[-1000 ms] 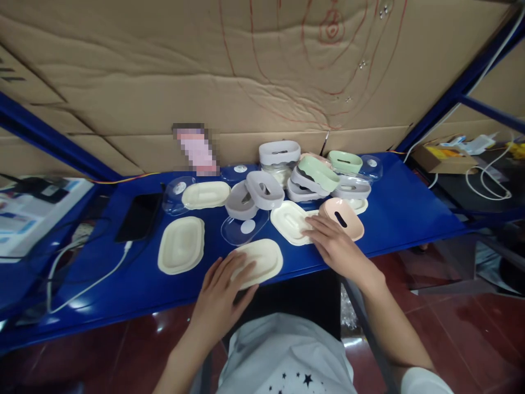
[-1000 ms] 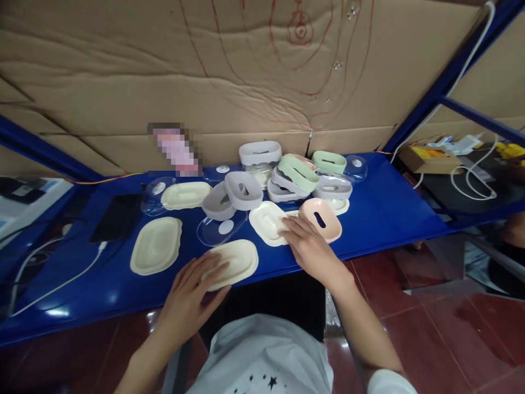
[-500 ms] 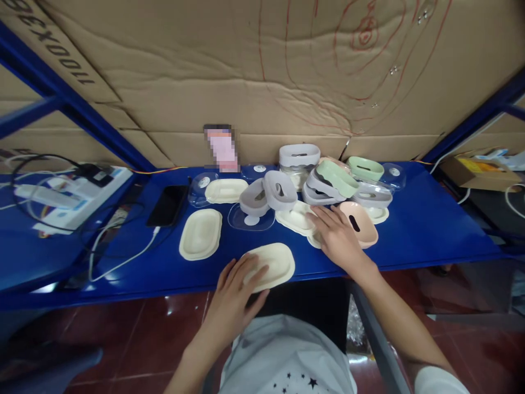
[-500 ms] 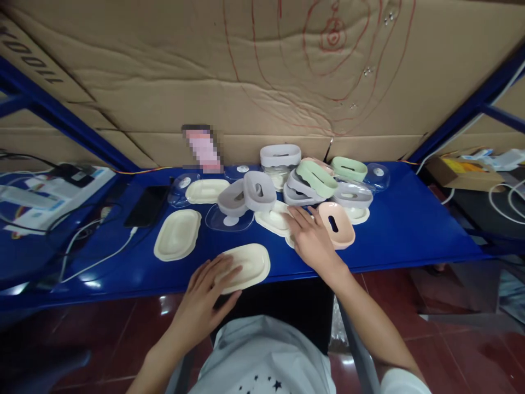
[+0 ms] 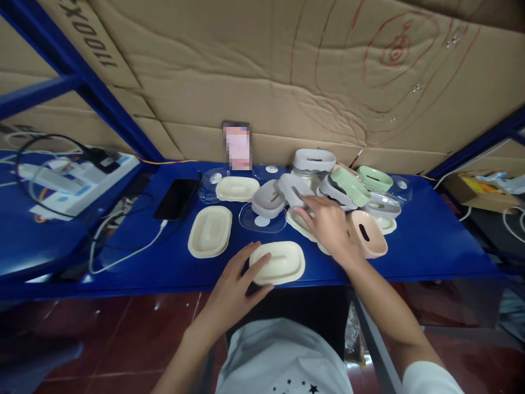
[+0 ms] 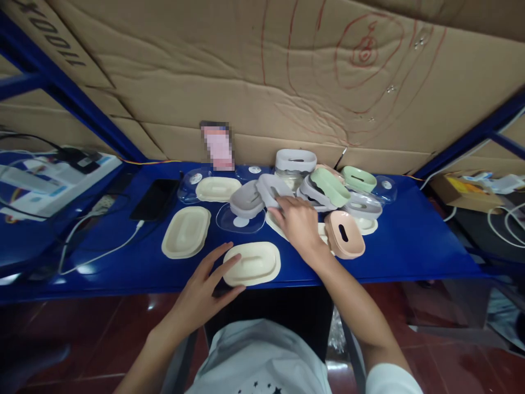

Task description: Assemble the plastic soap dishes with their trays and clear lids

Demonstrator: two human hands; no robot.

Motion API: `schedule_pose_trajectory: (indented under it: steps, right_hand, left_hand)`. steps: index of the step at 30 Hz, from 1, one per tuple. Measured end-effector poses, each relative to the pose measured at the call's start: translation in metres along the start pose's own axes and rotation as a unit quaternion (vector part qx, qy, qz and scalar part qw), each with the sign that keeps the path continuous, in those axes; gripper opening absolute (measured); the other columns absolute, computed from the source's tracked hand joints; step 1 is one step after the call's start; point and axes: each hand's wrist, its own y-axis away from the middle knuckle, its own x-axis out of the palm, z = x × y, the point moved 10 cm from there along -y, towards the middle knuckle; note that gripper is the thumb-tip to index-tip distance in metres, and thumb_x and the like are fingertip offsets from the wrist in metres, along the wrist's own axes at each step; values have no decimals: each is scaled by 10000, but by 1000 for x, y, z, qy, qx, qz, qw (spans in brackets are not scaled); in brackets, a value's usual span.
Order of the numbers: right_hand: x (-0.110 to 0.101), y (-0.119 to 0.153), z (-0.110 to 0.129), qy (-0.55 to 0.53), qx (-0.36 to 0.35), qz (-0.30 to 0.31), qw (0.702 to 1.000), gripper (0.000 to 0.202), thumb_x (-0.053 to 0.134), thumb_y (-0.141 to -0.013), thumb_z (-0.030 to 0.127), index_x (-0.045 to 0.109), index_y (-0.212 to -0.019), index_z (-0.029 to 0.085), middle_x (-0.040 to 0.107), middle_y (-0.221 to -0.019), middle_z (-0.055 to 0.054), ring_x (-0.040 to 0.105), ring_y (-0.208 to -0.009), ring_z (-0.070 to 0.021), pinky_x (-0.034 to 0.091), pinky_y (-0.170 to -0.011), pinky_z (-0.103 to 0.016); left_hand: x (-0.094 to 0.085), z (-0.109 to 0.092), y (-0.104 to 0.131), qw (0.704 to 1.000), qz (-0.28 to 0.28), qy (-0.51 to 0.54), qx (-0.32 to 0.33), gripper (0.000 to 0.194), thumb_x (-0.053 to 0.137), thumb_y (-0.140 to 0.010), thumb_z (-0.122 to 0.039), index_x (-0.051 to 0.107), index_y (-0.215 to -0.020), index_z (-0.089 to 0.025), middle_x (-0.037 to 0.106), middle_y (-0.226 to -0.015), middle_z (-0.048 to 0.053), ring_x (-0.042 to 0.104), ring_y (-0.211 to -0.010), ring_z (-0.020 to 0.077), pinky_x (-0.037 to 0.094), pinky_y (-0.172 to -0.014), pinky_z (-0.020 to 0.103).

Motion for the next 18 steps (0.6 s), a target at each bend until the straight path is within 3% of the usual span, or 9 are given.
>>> schedule_pose_trajectory:
  steps: [4,7,9,11,14,18]
  right_hand:
    - [-33,55,3,-56,-95,-47,993,355,627,-1093,392,712,-1397,230,774,-1362,-93,750,-1197,-278,545,-1003,-424]
    - [-35,97,20,-73,-173,-3,982,429,659,-1077,287,636,-1505,311,748,-1420,-44,755,-1167,-238,555,-987,-414]
    - [-31,117,31,-77,-207,25,975,524,655,-1071,230,566,-1572,352,724,-1457,-12,747,-1147,-215,561,-993,-406]
    - [-27,127,38,-77,-220,32,972,572,655,-1065,211,530,-1601,366,721,-1459,8,734,-1137,-208,566,-1010,-408]
    - [-17,128,40,-89,-219,32,971,520,659,-1061,217,581,-1558,350,722,-1459,4,701,-1211,-231,561,-1068,-447]
    - [-3,125,38,-148,-224,37,962,385,654,-1060,235,672,-1442,279,684,-1514,-53,558,-1478,-278,540,-1175,-524]
  left_hand:
    - [-6,6,3,999,-25,26,-5,720,735,-1014,-320,387,-1645,-319,415,-1681,186,480,-1552,374,561,-1170,576]
    - [-24,2,1,995,-80,63,16,895,834,-939,-353,323,-1674,-368,263,-1766,165,387,-1613,392,522,-1212,592]
    - [-32,-4,-4,992,-89,72,46,925,884,-890,-353,364,-1655,-385,205,-1796,139,359,-1626,407,502,-1232,600]
    - [-29,-10,-10,993,-54,68,78,847,890,-885,-341,454,-1610,-360,263,-1785,135,381,-1615,414,507,-1228,606]
    - [-19,-12,-17,992,-5,63,111,608,816,-953,-267,575,-1510,-288,491,-1664,143,452,-1581,381,546,-1199,590]
    - [-17,-10,-18,992,-8,50,116,346,755,-995,-216,678,-1332,-222,622,-1539,146,517,-1541,346,587,-1169,550]
